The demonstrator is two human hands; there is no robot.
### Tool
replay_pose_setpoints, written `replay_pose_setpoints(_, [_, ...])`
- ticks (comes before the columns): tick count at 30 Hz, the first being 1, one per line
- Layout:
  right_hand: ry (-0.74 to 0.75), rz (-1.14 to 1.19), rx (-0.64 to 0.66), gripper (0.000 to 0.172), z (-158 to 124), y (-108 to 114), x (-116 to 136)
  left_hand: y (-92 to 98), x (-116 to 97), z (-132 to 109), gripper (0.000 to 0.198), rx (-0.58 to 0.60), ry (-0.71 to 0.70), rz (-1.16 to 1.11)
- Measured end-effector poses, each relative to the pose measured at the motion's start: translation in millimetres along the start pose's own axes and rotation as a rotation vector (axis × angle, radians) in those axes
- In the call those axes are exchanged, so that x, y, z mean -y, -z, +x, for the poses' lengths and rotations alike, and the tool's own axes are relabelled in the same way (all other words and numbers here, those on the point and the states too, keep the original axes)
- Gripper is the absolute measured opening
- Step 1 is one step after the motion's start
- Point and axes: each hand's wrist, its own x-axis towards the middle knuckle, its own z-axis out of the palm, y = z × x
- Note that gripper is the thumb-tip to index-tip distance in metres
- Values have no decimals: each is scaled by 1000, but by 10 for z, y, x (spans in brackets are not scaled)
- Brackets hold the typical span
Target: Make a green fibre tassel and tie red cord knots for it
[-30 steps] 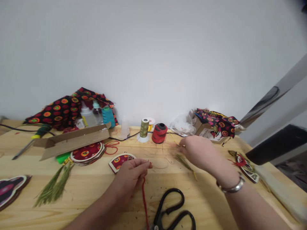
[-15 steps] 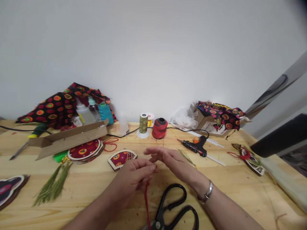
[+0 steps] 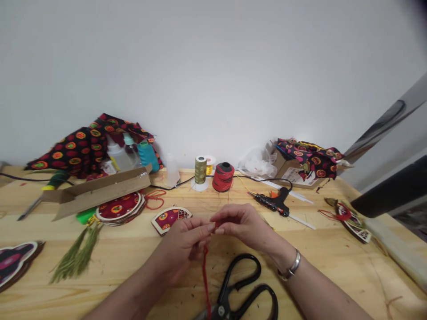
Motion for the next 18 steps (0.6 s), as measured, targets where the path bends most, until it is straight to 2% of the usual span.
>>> replay_pose_setpoints(12, [-2, -72, -100, 11, -5, -19, -28, 11, 1, 25, 25, 9, -37, 4])
replay_pose_setpoints(18, [74, -208, -130, 5, -6, -29, -24, 17, 6, 25, 29, 40, -42, -6])
